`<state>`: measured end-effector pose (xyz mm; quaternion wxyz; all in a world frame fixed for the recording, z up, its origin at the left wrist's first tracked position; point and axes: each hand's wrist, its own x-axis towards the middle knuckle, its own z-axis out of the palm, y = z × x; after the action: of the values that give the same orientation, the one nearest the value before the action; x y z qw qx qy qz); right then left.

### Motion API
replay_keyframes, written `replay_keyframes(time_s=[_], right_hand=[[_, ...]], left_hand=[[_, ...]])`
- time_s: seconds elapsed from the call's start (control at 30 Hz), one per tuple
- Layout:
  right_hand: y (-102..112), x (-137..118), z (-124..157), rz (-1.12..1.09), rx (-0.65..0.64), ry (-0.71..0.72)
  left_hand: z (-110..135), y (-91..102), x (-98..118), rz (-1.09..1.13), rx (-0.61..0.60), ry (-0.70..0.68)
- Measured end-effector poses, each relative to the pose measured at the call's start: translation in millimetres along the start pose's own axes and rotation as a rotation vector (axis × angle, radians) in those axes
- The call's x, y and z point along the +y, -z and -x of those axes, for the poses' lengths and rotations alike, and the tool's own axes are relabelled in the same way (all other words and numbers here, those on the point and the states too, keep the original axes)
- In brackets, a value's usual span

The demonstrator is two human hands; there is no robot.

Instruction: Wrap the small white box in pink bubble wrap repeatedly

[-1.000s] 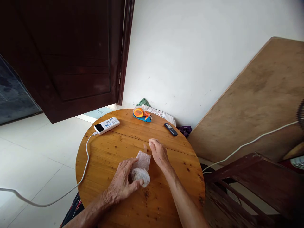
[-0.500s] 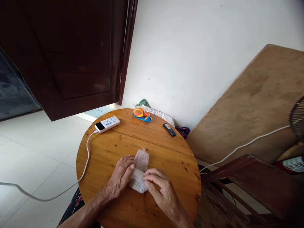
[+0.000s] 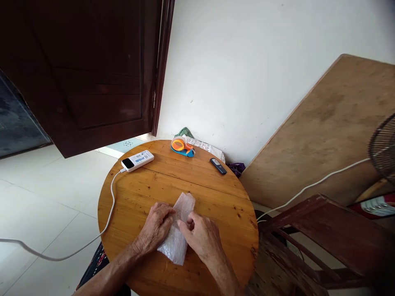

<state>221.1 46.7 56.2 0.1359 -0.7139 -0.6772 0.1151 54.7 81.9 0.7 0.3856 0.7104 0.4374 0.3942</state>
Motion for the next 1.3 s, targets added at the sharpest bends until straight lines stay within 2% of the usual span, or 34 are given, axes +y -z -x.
replay_keyframes(time_s=[0.1, 0.27, 0.5, 0.6, 0.7, 0.77, 0.83, 0.93, 1.0, 1.03, 1.13, 1.23, 1.3], right_hand=[[-3, 6, -6, 0.027, 0.03, 0.011], [-6, 36, -23, -0.205, 0.163, -0.018], [-15, 57, -38, -0.268, 0.146, -0.056], [-15, 61, -32, -0.225, 0.166, -0.072], [-15, 69, -24, -0.124, 0.156, -0.102], [-16, 75, -18, -0.082, 0.152, -0.118], [-15, 79, -12, -0.058, 0.211, -0.124], [-6, 73, 0, -0.073, 0.401, -0.061], [5, 59, 8, -0.147, 0.46, 0.052], [11, 51, 11, -0.197, 0.435, 0.12], [22, 30, 13, -0.242, 0.284, 0.228], [24, 21, 16, -0.233, 0.2, 0.218], [23, 21, 23, -0.289, 0.093, 0.295]], left_hand=[[-4, 1.8, -3, 0.033, -0.004, 0.031], [-18, 2.5, -12, 0.034, 0.036, 0.046], [-20, -6.8, 5, -0.251, 0.145, 0.02], [-22, -1.0, 6, -0.248, 0.128, 0.128], [-29, 11.7, -2, -0.213, 0.119, 0.265], [-34, 19.4, -8, -0.253, 0.148, 0.293], [-37, 24.5, -12, -0.291, 0.159, 0.299], [-35, 28.5, -11, -0.33, 0.217, 0.251], [-32, 30.2, -4, -0.358, 0.273, 0.113], [-30, 30.8, 1, -0.364, 0.276, 0.016], [-29, 31.2, 13, -0.351, 0.118, -0.213], [-31, 31.8, 19, -0.342, -0.069, -0.225], [-32, 35.2, 21, -0.34, -0.152, -0.19]])
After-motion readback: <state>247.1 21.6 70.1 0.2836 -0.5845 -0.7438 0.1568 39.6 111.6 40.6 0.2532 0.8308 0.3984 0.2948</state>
